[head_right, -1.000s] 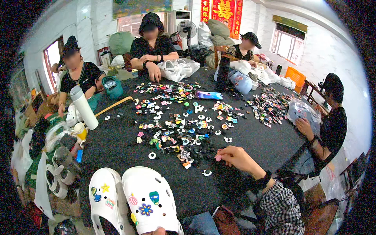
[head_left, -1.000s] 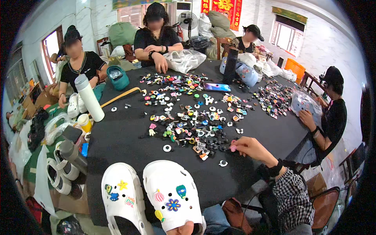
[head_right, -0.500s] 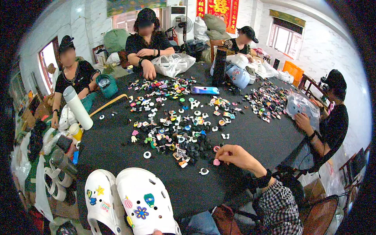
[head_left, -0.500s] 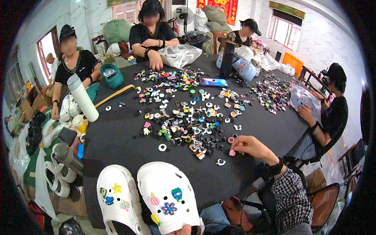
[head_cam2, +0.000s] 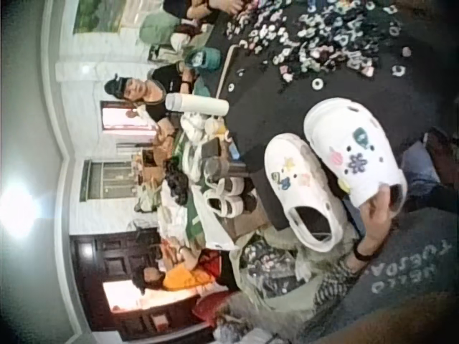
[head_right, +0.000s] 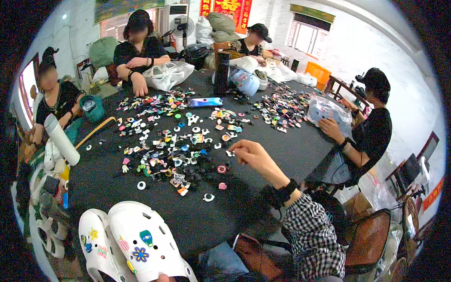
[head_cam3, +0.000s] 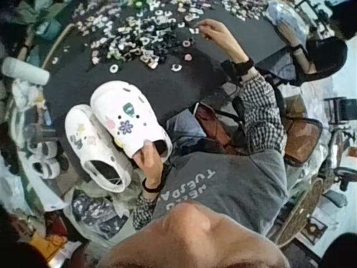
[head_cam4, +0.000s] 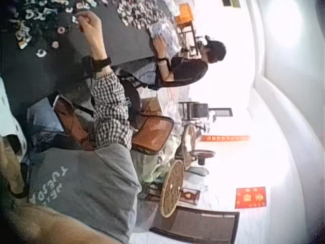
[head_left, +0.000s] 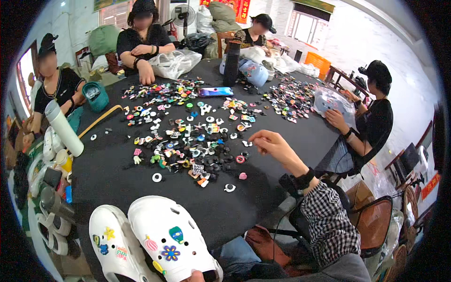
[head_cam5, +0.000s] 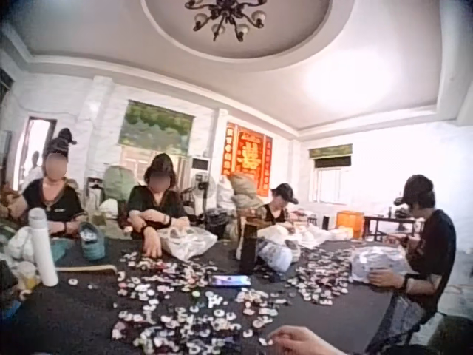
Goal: Manually inserting decorative charms into the holes of white clogs at an assembly table.
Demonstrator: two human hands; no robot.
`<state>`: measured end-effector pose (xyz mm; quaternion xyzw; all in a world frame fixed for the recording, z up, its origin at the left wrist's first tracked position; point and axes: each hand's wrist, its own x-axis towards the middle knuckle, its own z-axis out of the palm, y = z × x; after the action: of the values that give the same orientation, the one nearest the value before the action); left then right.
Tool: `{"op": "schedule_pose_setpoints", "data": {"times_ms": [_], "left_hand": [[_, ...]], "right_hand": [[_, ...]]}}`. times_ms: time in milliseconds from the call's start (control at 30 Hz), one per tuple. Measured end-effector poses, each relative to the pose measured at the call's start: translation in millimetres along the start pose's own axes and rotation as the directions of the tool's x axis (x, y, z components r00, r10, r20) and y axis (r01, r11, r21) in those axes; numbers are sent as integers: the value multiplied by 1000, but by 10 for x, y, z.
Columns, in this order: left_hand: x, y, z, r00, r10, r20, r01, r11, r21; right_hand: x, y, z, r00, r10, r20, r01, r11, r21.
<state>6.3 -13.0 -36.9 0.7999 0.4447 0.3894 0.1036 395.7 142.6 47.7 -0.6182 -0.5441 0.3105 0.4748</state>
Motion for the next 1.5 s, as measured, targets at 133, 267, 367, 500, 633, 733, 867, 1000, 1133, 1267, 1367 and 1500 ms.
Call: {"op": "schedule_pose_setpoints", "data": {"times_ms": [133,267,367,500,633,733,867,1000,1133,1267,1367,1500], "left_hand": [[-76,-96,21,985,140,-96,-123,979,164],[-155,-102,14,988,119,-97,-100,979,179],[-204,-136,22,989,129,-78,-112,976,186],[-404,-267,159,988,102,-115,-96,994,55],[134,225,-12,934,-358,17,294,740,-605],[181,195,-46,889,-447,100,335,486,-808],[235,188,-41,971,-223,-85,143,830,-539],[291,305,-69,904,-427,11,280,573,-770],[289,115,-20,913,-395,98,278,427,-861],[71,9,19,999,5,-47,-14,979,-205],[105,62,11,997,-17,-74,2,981,-194],[-58,-55,77,998,3,-56,-9,995,-96]], "right_hand": [[39,111,77,997,-29,66,43,977,-207],[41,122,167,998,-7,57,28,928,-371],[38,162,186,963,-244,110,267,835,-481],[-2,59,341,966,-171,195,248,832,-497],[10,88,378,955,-199,219,286,809,-513],[-13,76,316,951,-215,223,302,803,-513],[-16,19,341,960,-191,206,266,853,-449],[-44,-38,293,981,-165,102,190,922,-338],[-19,65,150,992,-125,22,126,952,-279],[-7,152,52,1000,4,4,-3,953,-302],[35,226,68,989,-138,53,146,854,-500],[100,251,89,981,-109,163,190,742,-643]]}}
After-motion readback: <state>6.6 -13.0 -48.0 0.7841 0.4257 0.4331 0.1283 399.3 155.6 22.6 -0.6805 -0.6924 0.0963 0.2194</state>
